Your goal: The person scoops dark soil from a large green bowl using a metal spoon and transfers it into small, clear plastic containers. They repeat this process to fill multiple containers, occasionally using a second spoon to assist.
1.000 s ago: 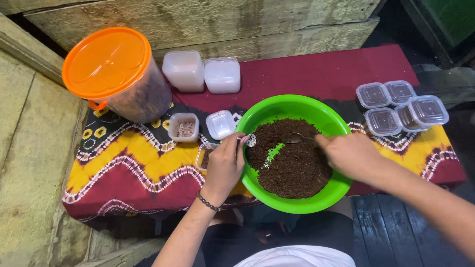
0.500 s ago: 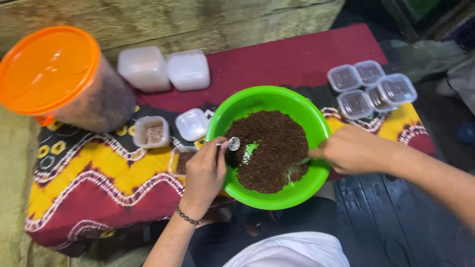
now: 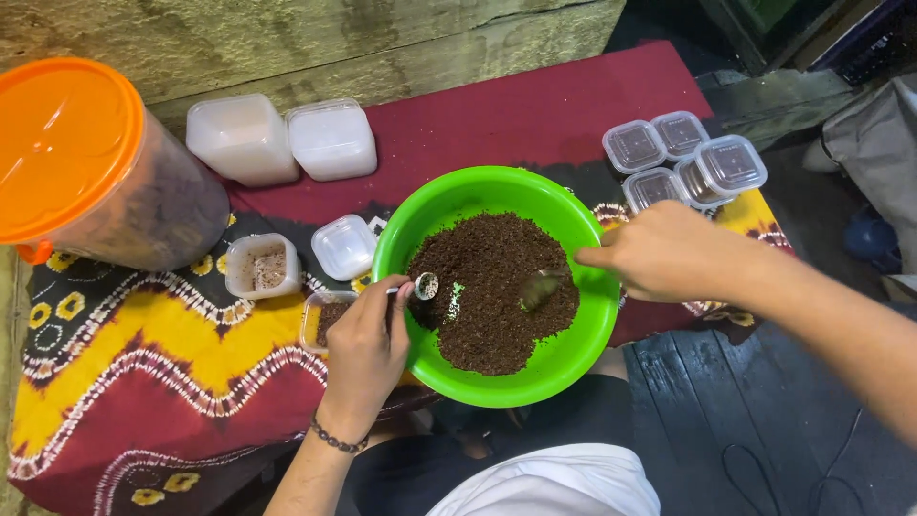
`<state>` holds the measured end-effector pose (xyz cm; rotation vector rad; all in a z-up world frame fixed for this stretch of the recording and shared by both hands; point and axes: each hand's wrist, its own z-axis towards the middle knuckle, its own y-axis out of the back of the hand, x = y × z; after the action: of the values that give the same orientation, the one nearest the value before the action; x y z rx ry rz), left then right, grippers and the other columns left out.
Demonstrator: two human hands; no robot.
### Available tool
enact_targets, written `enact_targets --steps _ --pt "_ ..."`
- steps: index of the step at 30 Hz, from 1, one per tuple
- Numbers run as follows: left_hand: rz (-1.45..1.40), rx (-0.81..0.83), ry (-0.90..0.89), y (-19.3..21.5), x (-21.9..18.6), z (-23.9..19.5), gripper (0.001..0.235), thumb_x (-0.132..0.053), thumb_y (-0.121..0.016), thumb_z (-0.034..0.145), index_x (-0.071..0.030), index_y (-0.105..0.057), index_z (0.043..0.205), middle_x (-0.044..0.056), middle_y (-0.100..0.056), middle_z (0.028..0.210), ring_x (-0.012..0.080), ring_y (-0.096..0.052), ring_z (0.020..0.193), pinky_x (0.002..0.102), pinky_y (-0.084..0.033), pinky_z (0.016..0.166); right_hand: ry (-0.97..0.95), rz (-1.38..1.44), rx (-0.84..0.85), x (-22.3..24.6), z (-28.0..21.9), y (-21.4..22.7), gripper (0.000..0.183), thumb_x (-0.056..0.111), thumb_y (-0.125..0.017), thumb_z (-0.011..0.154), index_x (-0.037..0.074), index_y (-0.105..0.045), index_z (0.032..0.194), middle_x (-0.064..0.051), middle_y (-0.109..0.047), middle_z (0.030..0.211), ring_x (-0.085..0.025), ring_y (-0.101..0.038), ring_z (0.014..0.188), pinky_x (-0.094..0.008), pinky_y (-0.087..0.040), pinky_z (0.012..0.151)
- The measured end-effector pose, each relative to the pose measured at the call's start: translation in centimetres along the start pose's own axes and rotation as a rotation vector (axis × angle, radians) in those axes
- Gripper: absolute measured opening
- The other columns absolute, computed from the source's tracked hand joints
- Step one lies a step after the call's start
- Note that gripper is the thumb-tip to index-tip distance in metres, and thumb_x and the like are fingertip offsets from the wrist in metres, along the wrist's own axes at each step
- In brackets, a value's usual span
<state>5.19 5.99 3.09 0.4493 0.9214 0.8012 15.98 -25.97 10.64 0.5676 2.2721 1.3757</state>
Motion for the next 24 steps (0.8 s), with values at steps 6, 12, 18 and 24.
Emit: enact_targets --steps 6,12,18,24 --pt "-0.156 0.058 -0.144 0.6 0.0 -0.3 0.010 -0.002 -0.064 0.099 0.003 -0.067 0.107 0.012 -0.076 0.103 0.0190 -0.074 0.079 0.030 -0.060 0.072 0.084 0.035 0.062 -1.4 -0.7 -2.4 0.028 0.013 -0.062 0.075 0.021 -0.066 0.101 -0.006 -0.072 0.073 -0.038 -0.071 0.065 -0.053 -0.051 0.052" --pt "-0.196 0.142 -0.004 1.0 -1.8 0.4 0.016 0.002 -0.067 0.094 0.000 -0.073 0.109 0.016 -0.079 0.089 0.0295 -0.078 0.075 0.032 -0.063 0.060 0.037 -0.030 -0.007 0.0 2.0 -3.0 0.039 0.009 -0.062 0.079 0.022 -0.074 0.113 -0.002 -0.079 0.087 -0.021 -0.075 0.068 -0.036 -0.061 0.061" --pt "-0.110 0.153 0.048 1.9 -0.7 0.8 0.023 0.007 -0.063 0.094 0.003 -0.072 0.115 0.023 -0.076 0.095 0.0278 -0.076 0.075 0.031 -0.062 0.062 -0.046 0.069 -0.054 1.1 1.0 -2.4 0.044 0.008 -0.057 0.082 0.021 -0.071 0.121 -0.003 -0.079 0.085 -0.020 -0.076 0.066 -0.034 -0.063 0.061" --pt "-0.076 0.025 -0.024 0.5 1.0 0.6 0.012 -0.005 -0.069 0.097 -0.001 -0.076 0.107 0.014 -0.078 0.090 0.0304 -0.078 0.081 0.036 -0.063 0.067 0.106 0.335 0.048 4.5 0.2 -3.6 0.051 0.002 -0.053 0.085 0.017 -0.067 0.132 -0.008 -0.077 0.081 -0.016 -0.068 0.055 -0.026 -0.057 0.053"
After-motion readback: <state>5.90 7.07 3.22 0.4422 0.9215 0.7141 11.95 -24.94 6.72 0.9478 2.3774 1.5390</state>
